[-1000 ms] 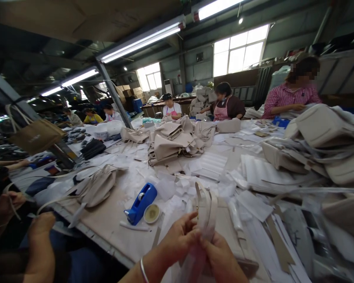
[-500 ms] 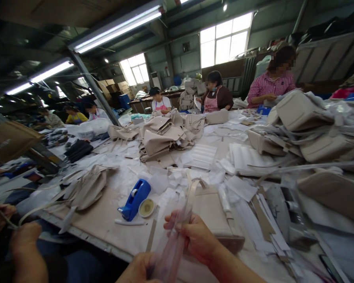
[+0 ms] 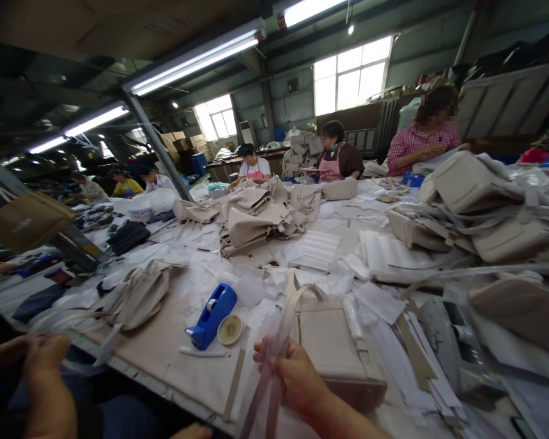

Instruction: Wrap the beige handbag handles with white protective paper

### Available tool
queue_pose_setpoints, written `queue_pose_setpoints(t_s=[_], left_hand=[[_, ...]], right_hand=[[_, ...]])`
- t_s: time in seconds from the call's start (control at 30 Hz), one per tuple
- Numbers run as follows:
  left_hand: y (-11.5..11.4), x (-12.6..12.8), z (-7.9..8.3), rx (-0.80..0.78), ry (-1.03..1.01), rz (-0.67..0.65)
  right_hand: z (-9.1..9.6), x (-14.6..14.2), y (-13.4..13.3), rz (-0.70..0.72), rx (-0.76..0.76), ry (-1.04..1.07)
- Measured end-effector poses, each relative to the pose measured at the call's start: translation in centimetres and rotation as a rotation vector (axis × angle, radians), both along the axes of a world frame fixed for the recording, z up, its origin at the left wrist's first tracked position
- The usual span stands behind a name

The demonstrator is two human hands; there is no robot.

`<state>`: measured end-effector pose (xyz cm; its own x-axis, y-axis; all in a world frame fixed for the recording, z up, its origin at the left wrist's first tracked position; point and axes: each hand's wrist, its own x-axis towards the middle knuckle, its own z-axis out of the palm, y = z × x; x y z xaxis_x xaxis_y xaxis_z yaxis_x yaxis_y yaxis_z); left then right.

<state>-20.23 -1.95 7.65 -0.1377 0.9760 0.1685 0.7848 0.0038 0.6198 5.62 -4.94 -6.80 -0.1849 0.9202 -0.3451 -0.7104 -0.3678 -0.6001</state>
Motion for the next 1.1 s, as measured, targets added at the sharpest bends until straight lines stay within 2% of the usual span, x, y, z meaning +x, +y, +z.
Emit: queue_pose_setpoints(t_s=[0.1, 0.13, 0.17, 0.23, 0.4, 0.5, 0.77, 0.87, 1.0, 1.1], left_hand=[[-1.6, 5.0, -6.1, 0.055, -0.061, -0.279], [-1.5, 6.5, -7.3, 0.122, -0.068, -0.481], [-1.0, 7.8, -8.1, 0.156, -0.044, -0.585], [0.6, 9.6, -8.3, 0.198, 0.023, -0.765], [4.1, 11.6, -6.4, 0.102, 0.246, -1.002], [4.5, 11.9, -6.6, 0.077, 0.331, -1.05], [4.0, 12.1, -8.7, -0.007, 0.269, -0.897], [3.9, 12.0, -8.7, -0.006, 0.254, -0.909], [3.8, 11.9, -8.3, 0.025, 0.193, -1.016], [3.9, 12.1, -8.4, 0.042, 0.218, -1.068]], right_hand=[[-0.4, -0.5, -0.2, 0.025, 0.027, -0.078], [-0.4, -0.6, -0.2, 0.034, 0.058, -0.12], [-0.3, -0.6, -0.2, 0.042, 0.094, -0.164], [-0.1, -0.6, -0.3, 0.051, 0.164, -0.254], [-0.2, 0.0, -0.6, 0.042, 0.212, -0.369], [-0.4, 0.2, -0.6, 0.041, 0.195, -0.381], [-1.0, 0.1, -1.0, 0.046, 0.156, -0.366], [-0.5, 0.9, -0.6, 0.116, 0.153, -0.205], [0.5, 3.0, 2.8, 0.144, 0.074, 0.126], [0.5, 4.2, 6.6, 0.128, -0.112, 0.079]])
